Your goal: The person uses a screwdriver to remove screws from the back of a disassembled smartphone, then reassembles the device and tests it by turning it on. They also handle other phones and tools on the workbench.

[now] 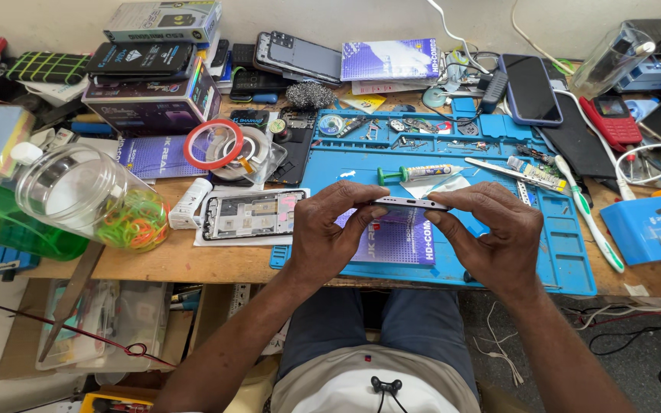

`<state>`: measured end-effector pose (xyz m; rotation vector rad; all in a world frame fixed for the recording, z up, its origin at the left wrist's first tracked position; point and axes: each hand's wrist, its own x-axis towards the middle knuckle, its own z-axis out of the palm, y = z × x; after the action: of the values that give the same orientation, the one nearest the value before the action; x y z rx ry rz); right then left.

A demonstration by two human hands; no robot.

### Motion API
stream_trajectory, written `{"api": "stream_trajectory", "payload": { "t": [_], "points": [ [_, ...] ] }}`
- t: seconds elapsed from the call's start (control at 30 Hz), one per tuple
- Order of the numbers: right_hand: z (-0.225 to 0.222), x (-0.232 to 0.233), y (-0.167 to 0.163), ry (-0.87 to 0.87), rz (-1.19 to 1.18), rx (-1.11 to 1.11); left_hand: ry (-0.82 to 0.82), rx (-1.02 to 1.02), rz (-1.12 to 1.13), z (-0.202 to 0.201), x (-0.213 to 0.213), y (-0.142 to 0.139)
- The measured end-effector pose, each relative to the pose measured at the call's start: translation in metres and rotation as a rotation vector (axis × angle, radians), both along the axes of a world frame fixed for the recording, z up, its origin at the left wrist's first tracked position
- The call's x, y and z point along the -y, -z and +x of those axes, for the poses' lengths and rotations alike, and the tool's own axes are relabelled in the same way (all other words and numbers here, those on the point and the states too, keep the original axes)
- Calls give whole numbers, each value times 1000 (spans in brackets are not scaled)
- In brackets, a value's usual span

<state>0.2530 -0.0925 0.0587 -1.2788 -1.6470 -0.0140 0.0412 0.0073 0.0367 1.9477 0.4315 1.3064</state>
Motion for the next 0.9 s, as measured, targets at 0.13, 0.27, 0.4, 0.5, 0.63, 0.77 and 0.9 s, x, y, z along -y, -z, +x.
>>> {"api": "stream_trajectory", "payload": {
  "t": [0.13, 0.27, 0.4, 0.5, 0.63, 0.77, 0.9],
  "points": [
    [0, -2, -1, -16, -18, -35, 6, -6, -6, 2, 0, -2],
    [-2, -2, -3, -13, -15, -40, 30, 12, -33, 3, 0, -4],
    [-4, -3, -6, 8, -25, -20, 50, 30, -68, 3, 0, -5],
    [-7, -4, -8, 22, -21, 0, 9, 32, 4, 4, 0, -5],
    [-12, -5, -11, 74, -44, 27, -37, 3, 15, 5, 1, -5],
    [-16, -3, -14, 93, -35, 53, -42, -6, 39, 5, 3, -6],
    [-15, 1, -19, 60, -40, 63, 26, -10, 6, 1, 4, -10]
  ]
}}
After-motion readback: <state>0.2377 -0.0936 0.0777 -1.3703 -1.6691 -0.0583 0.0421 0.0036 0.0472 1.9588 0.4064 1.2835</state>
